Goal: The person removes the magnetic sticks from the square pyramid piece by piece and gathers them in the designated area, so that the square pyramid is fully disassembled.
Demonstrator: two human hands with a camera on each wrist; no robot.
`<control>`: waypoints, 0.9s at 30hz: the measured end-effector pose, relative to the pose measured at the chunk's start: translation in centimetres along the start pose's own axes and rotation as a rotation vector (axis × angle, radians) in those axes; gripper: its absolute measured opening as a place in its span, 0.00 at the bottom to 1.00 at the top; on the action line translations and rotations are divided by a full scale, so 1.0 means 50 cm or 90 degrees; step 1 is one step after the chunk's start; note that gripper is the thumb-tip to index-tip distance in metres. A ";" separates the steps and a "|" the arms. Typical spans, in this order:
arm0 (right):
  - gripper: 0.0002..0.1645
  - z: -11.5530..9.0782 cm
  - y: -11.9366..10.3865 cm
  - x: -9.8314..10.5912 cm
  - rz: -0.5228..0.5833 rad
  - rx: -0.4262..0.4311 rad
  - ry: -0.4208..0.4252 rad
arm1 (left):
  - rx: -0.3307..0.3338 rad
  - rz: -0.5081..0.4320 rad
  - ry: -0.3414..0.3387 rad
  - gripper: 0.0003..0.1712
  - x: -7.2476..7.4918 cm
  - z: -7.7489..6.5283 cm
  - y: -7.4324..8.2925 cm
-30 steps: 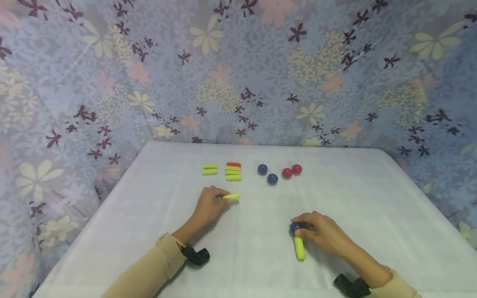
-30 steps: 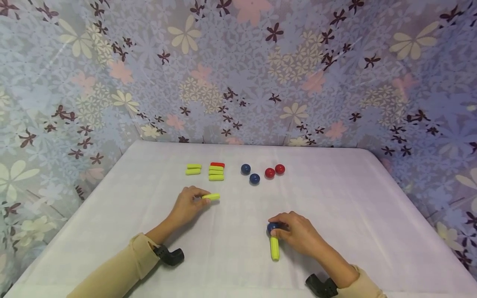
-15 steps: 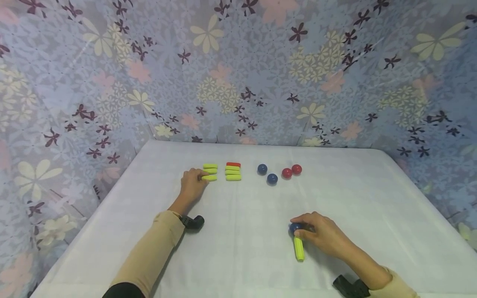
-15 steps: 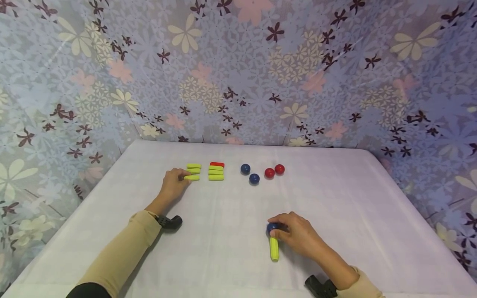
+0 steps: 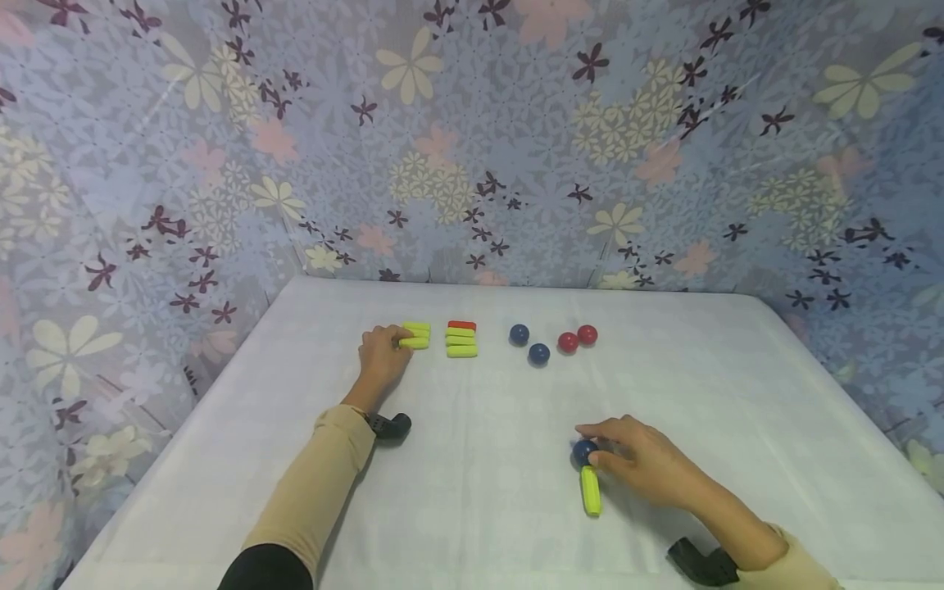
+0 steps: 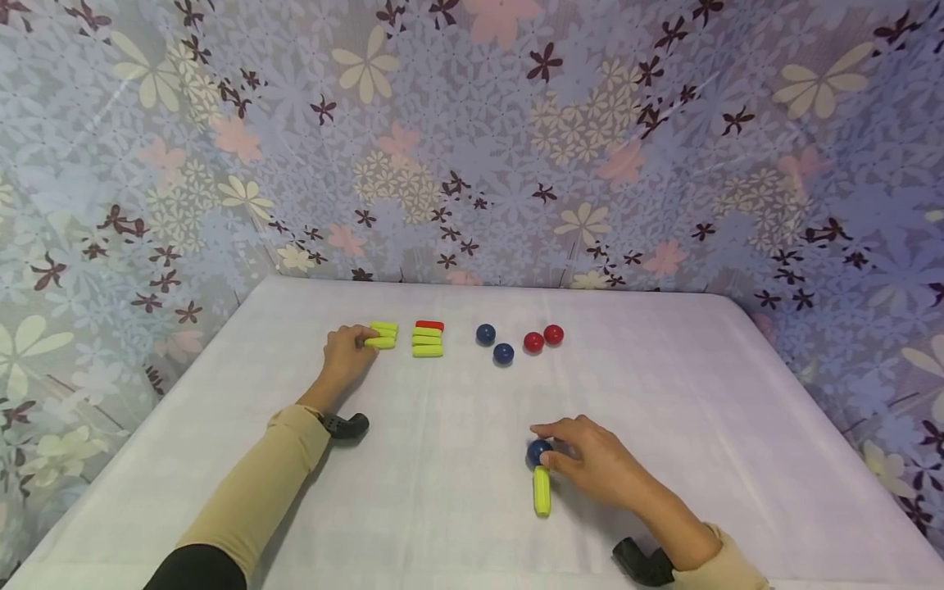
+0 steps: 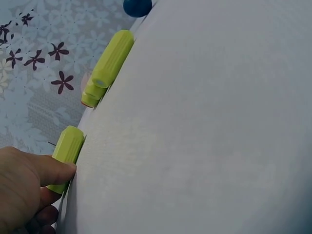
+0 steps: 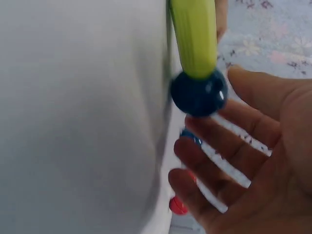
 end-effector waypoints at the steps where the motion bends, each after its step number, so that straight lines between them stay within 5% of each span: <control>1: 0.23 -0.001 0.000 0.005 -0.001 0.016 -0.004 | 0.000 0.000 0.000 0.17 0.001 0.000 0.000; 11: 0.31 0.001 -0.011 0.009 -0.055 0.184 -0.102 | -0.005 -0.012 -0.006 0.18 0.002 -0.008 0.005; 17: 0.22 0.000 -0.001 0.005 -0.062 0.135 -0.053 | -0.005 -0.013 -0.004 0.18 0.001 -0.007 0.005; 23: 0.24 -0.001 0.005 -0.001 -0.069 0.086 0.017 | 0.004 -0.024 -0.015 0.21 0.004 -0.009 0.005; 27: 0.26 -0.002 0.004 -0.003 -0.063 0.087 0.029 | -0.001 -0.051 0.020 0.23 0.011 -0.025 0.017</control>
Point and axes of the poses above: each hand's wrist, its own z-axis towards the middle knuckle, its own x-axis out of the back of the hand, y = z × x, the point moved 4 cm from there along z, towards the middle knuckle, and after that the axes turned 7 degrees about z, right-handed, at the moved point
